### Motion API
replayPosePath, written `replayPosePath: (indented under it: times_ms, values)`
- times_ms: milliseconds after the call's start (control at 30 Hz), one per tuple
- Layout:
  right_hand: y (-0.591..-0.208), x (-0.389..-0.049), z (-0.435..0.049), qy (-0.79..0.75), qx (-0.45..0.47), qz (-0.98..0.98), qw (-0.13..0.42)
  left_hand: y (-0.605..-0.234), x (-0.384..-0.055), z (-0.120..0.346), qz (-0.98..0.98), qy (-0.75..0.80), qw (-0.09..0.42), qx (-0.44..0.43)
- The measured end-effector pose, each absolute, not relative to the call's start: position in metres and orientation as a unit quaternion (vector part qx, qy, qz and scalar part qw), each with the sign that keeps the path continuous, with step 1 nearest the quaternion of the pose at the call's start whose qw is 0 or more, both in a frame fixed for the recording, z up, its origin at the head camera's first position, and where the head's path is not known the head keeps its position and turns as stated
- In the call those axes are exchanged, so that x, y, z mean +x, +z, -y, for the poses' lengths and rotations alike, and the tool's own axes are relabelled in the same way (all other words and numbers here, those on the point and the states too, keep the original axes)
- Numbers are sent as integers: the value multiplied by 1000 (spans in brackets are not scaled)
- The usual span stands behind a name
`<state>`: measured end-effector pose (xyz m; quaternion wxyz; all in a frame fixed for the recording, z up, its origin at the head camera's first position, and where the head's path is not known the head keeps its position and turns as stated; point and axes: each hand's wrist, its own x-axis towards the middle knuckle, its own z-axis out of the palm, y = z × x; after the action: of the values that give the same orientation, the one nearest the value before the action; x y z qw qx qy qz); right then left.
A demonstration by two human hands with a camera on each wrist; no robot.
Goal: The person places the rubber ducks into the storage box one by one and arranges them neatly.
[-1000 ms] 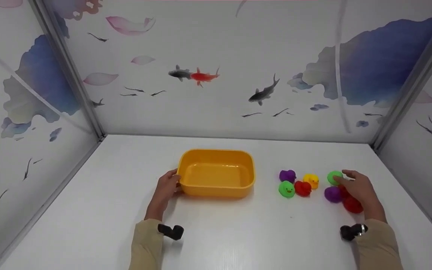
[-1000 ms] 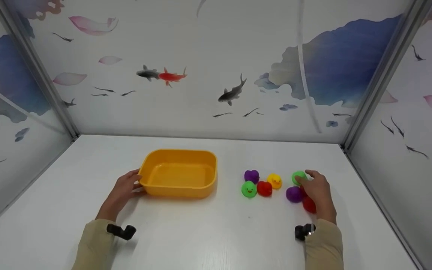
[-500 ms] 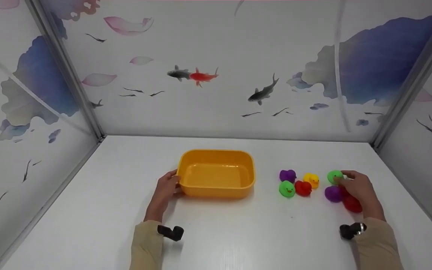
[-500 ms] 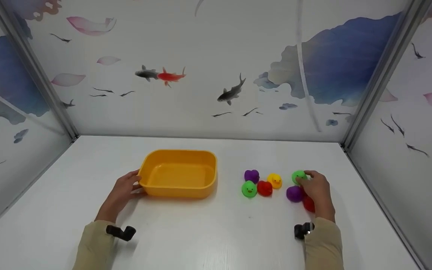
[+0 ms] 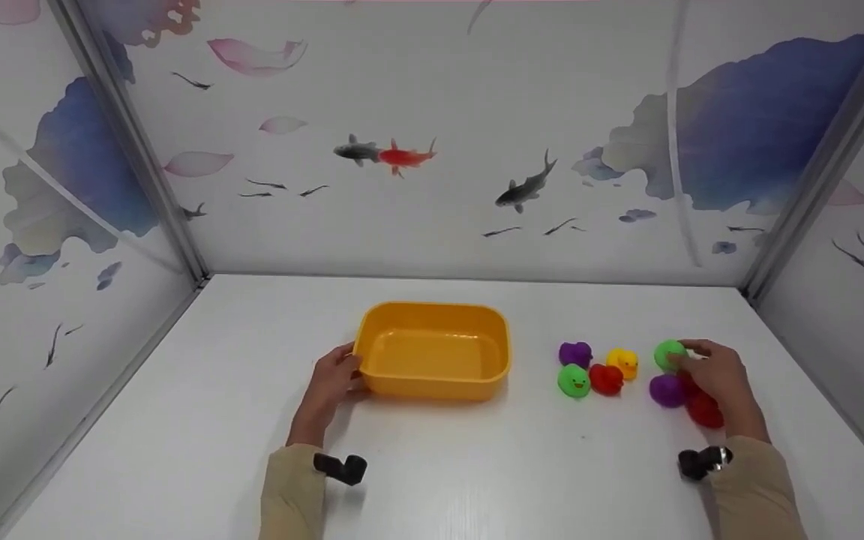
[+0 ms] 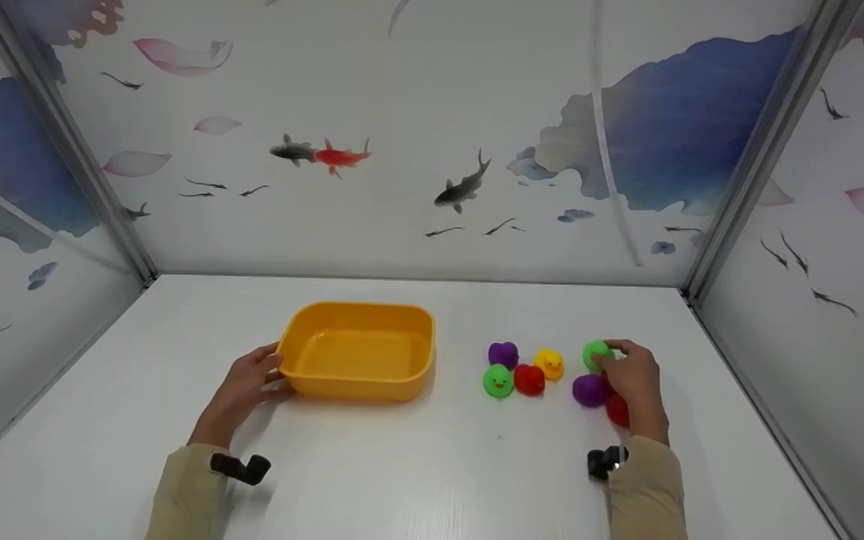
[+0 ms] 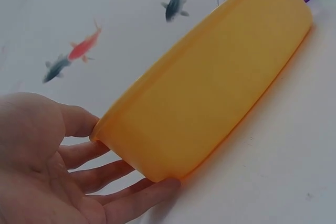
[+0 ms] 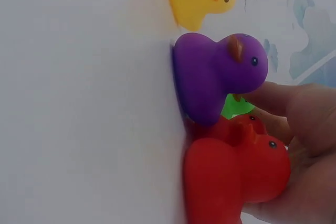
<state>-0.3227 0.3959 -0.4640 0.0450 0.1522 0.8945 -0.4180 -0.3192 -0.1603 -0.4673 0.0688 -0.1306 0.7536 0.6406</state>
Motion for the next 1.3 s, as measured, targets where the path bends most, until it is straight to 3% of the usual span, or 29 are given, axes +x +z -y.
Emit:
replayPosePath:
  times_ms: [767,1300]
  values:
    - [-414,-314,-351,-505,118,-854,39,-467,-317,161,-749,645,73,-132]
    - [-412,-314,-290,-511,83,-854,53,-468,-315,161,-738,659,71,-127]
